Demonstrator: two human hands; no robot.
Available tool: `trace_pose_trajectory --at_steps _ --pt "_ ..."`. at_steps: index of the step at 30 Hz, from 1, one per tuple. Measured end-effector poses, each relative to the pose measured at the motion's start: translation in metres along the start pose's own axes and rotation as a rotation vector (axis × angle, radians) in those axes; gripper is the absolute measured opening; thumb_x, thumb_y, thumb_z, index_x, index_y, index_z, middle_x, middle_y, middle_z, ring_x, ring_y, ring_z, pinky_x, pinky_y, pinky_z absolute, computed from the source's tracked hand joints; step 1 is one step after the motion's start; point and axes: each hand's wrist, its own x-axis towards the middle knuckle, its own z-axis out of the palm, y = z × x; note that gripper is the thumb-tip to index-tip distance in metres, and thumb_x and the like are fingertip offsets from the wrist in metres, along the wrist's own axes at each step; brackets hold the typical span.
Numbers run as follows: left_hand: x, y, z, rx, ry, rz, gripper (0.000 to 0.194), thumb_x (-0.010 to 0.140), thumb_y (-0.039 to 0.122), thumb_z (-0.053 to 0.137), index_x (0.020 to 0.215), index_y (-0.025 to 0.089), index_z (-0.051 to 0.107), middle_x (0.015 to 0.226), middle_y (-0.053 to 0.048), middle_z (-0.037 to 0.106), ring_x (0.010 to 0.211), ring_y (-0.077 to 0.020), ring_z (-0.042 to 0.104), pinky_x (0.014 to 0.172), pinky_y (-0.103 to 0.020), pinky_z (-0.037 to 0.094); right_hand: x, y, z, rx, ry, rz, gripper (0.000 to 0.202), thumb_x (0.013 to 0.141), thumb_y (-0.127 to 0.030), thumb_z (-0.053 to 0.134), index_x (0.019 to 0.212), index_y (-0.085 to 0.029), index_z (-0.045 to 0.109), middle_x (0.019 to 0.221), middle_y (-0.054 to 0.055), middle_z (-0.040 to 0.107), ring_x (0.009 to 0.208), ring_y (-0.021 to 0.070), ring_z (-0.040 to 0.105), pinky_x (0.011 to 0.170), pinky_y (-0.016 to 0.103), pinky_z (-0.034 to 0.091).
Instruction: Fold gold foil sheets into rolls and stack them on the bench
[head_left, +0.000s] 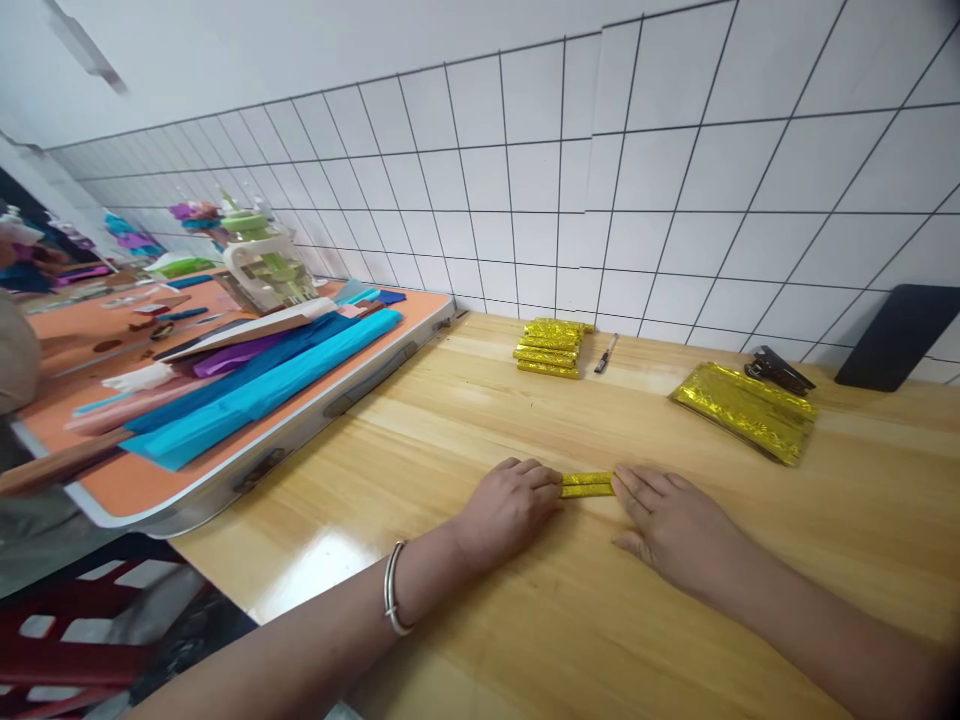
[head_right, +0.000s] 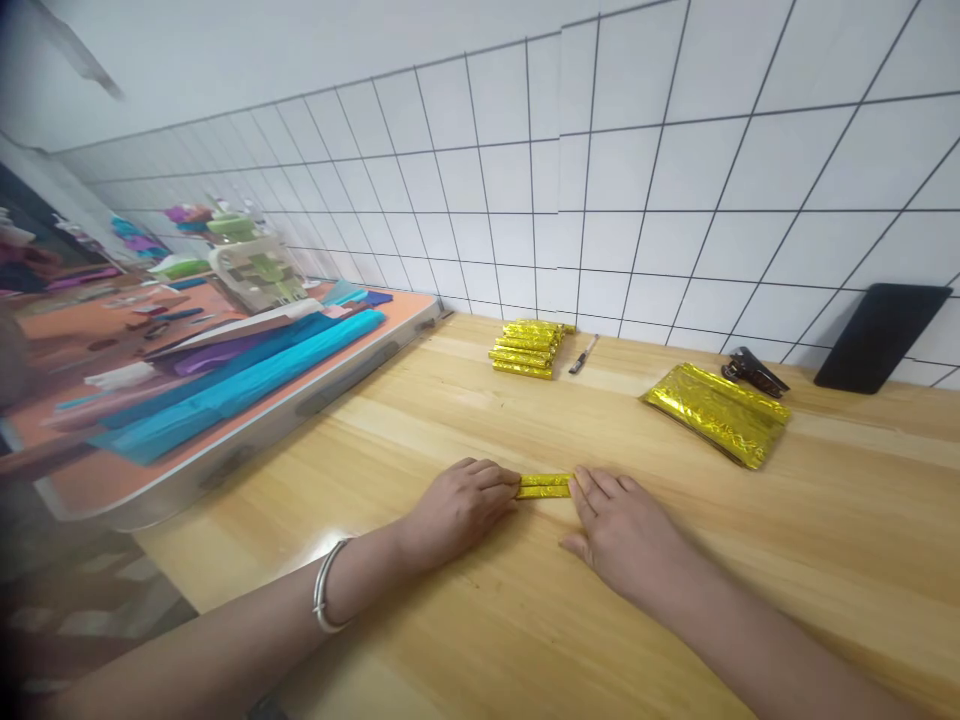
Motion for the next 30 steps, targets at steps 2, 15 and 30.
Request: trace_pose_trajectory --at_steps 2,15,30 --pt "0.004 -0.001 0.002 -0.046 0.033 -0.041 0.020 0.090 0.030 0.047 0.093 0.019 0.063 0.093 -0.005 0.064 0.087 -0.0170 0.057 0.077 -0.029 0.041 0.002 -0.003 -0.002 -0.015 -0.003 0.001 0.054 0.084 -0.044 0.053 0.121 -0.005 0.057 0.125 0.019 0.055 0.114 0.0310 0.051 0.092 0.043 0.044" --pt "0.031 -0.006 0.003 -0.245 -0.015 -0.263 0.014 0.076 0.029 0.062 0.074 0.017 0.055 0.079 -0.001 0.056 0.074 -0.0144 0.051 0.064 -0.024 0.039 -0.001 -0.005 0.004 0.008 0.001 0.026 0.057 0.085 -0.046 0.051 0.123 -0.005 0.055 0.128 0.018 0.053 0.115 0.0307 0.050 0.091 0.042 0.045" --pt "0.049 0.000 -0.007 -0.169 -0.280 -0.199 0.010 0.074 0.023 0.058 0.081 0.017 0.055 0.087 -0.004 0.056 0.073 -0.0150 0.053 0.062 -0.024 0.042 -0.007 0.011 0.012 0.183 0.194 0.009 0.036 0.091 -0.030 0.045 0.120 -0.014 0.058 0.123 0.008 0.059 0.112 0.0247 0.050 0.093 0.040 0.041"
